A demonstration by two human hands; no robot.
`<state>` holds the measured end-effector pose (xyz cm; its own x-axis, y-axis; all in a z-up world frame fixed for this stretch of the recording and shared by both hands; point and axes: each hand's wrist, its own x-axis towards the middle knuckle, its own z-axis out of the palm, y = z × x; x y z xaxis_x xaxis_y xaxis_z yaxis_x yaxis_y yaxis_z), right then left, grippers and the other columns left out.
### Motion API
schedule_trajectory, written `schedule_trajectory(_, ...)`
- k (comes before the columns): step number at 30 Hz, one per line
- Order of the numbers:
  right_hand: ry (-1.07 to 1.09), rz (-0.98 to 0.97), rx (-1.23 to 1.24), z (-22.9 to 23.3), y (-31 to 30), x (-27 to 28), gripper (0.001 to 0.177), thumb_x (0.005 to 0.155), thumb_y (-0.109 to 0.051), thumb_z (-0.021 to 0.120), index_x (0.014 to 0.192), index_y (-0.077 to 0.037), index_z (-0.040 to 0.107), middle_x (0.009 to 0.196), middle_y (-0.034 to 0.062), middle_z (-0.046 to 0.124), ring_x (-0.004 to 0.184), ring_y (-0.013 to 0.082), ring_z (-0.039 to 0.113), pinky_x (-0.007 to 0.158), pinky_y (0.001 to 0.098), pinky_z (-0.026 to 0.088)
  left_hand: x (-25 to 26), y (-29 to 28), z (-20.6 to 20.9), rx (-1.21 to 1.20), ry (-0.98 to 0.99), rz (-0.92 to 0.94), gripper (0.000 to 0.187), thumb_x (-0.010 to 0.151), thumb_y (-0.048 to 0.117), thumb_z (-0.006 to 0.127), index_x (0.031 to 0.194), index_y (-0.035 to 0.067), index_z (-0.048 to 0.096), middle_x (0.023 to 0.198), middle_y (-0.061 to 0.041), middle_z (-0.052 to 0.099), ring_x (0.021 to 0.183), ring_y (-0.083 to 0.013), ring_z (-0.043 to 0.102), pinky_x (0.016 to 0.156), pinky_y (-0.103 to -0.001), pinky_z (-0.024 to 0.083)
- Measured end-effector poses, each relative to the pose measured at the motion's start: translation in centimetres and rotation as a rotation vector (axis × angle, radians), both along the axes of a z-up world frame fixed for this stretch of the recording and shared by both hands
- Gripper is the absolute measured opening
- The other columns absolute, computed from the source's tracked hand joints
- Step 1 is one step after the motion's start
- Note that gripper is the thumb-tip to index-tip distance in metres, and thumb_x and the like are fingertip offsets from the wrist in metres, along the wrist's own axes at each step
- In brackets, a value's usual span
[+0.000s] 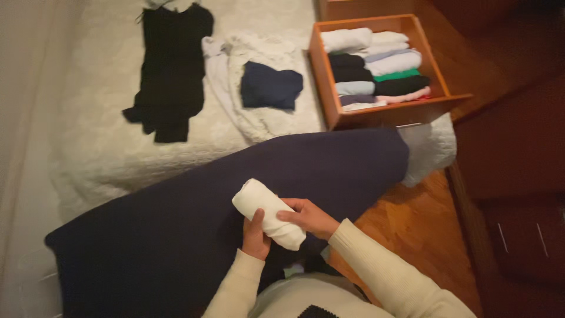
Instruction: The person folds and rolls several items of clothing, including a white top, a dark blue and yellow patterned jersey, and a white lace garment, on an ironing board and places them into an open wooden drawer.
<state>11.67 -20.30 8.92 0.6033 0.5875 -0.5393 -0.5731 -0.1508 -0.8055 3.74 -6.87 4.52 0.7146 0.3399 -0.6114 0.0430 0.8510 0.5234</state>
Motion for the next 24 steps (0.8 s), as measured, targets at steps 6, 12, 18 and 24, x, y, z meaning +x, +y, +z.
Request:
schedule_trajectory(6, 0.288, -0.189, 0.274, -5.9, -8.0, 1.3, 0.04, 0.097, -0.02, 0.07, 0.132, 0.0, 0.065, 0.1, 0.0251, 0.078, 0.081, 0.0328, 0.078, 0.069, 0.0479, 0.065, 3.5, -6.5, -0.2, 0.12, -0.05, -0.076, 0.082, 0.077, 0.013, 0.088, 0.151, 0.012, 0.052, 0.137, -0.017, 0.066, 0.123, -0.0322, 0.064, 0.11, -0.055, 0.049)
schedule_trajectory(12, 0.076, -0.315, 0.114, -0.6, -20.2, 4.0, 0.032, 0.09, -0.027, 0.076, 0.11, -0.006, 0.063, 0.097, 0.0072, 0.063, 0.086, 0.0137, 0.061, 0.076, 0.0312, 0.048, 7.6, -19.6, 3.0, 0.096, -0.112, -0.053, 0.048, 0.086, 0.015, 0.067, 0.132, 0.001, 0.064, 0.114, -0.018, 0.071, 0.097, -0.0291, 0.068, 0.085, -0.042, 0.054)
schedule_trajectory(18, 0.344, -0.31, 0.458, -1.8, -32.5, 7.2, 0.073, 0.089, -0.024, 0.069, 0.155, -0.012, 0.042, 0.138, 0.0119, 0.063, 0.117, 0.0234, 0.063, 0.101, 0.0385, 0.05, 12.0, -31.4, 4.6, 0.028, -0.308, -0.199, 0.06, 0.083, 0.021, 0.064, 0.135, -0.008, 0.062, 0.127, -0.027, 0.071, 0.11, -0.0334, 0.069, 0.098, -0.043, 0.054)
schedule_trajectory(24, 0.233, -0.021, 0.538, -1.6, -37.6, 10.8, 0.091, 0.09, -0.051, 0.07, 0.16, -0.01, 0.029, 0.152, 0.0092, 0.05, 0.136, 0.0231, 0.052, 0.115, 0.0416, 0.042, 15.1, -34.8, 3.1, 0.104, -0.284, -0.333, 0.06, 0.077, 0.02, 0.073, 0.131, -0.006, 0.066, 0.123, -0.024, 0.073, 0.106, -0.0333, 0.072, 0.096, -0.046, 0.057)
